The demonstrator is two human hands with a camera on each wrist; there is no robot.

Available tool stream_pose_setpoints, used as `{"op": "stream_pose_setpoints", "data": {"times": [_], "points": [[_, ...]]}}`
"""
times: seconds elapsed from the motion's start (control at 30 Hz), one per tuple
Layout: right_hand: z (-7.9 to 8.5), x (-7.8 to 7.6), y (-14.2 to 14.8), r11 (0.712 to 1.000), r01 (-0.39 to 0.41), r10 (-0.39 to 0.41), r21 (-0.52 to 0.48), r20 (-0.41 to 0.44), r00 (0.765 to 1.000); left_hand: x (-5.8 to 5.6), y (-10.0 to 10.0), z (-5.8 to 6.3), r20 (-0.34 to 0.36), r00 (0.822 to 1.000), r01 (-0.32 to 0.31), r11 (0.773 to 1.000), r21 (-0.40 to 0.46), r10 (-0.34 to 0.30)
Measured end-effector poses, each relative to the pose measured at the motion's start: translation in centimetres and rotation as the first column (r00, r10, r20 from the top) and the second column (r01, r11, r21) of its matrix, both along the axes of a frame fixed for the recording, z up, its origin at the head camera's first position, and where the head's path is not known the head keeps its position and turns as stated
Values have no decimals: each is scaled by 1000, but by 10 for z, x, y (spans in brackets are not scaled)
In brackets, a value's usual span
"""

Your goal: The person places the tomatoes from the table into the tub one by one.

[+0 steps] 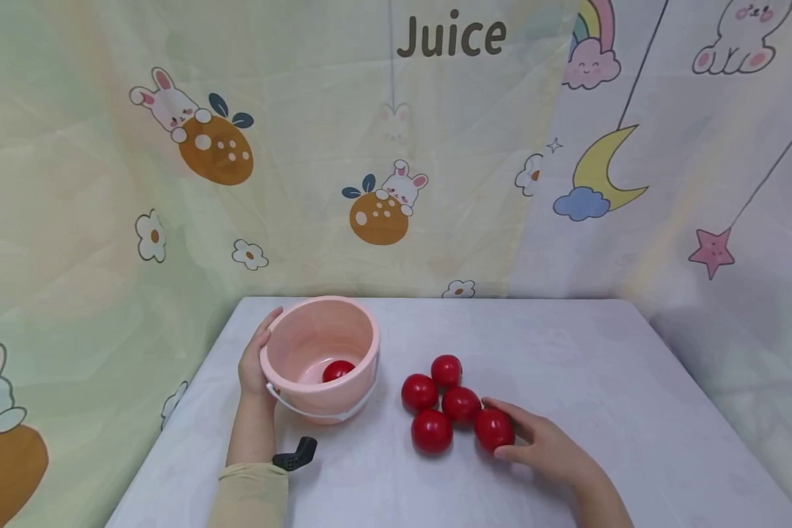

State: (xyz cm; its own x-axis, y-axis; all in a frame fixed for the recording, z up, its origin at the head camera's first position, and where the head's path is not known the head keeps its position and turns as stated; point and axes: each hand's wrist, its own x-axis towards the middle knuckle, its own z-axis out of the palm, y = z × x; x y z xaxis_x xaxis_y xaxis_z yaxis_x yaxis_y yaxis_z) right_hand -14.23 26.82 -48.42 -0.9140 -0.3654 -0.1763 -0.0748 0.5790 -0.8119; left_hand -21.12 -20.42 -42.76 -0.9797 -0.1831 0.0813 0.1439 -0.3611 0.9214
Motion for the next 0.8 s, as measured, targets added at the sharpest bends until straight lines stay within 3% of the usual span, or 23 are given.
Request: {"op": "stream_pose_setpoints", "data": {"times": [0.33,0.47,0.8], "points": [[11,-2,3,999,-13,13,-32,0,1000,-3,0,-4,19,1000,-7,1000,1,7],[16,-4,5,997,-44,41,-58,-47,998,-6,-1,-8,28,999,-17,1000,-4,17],[46,-27,-2,982,-138,117,-130,-157,981,-7,-2,-11,27,999,-20,1000,-1,20]]}}
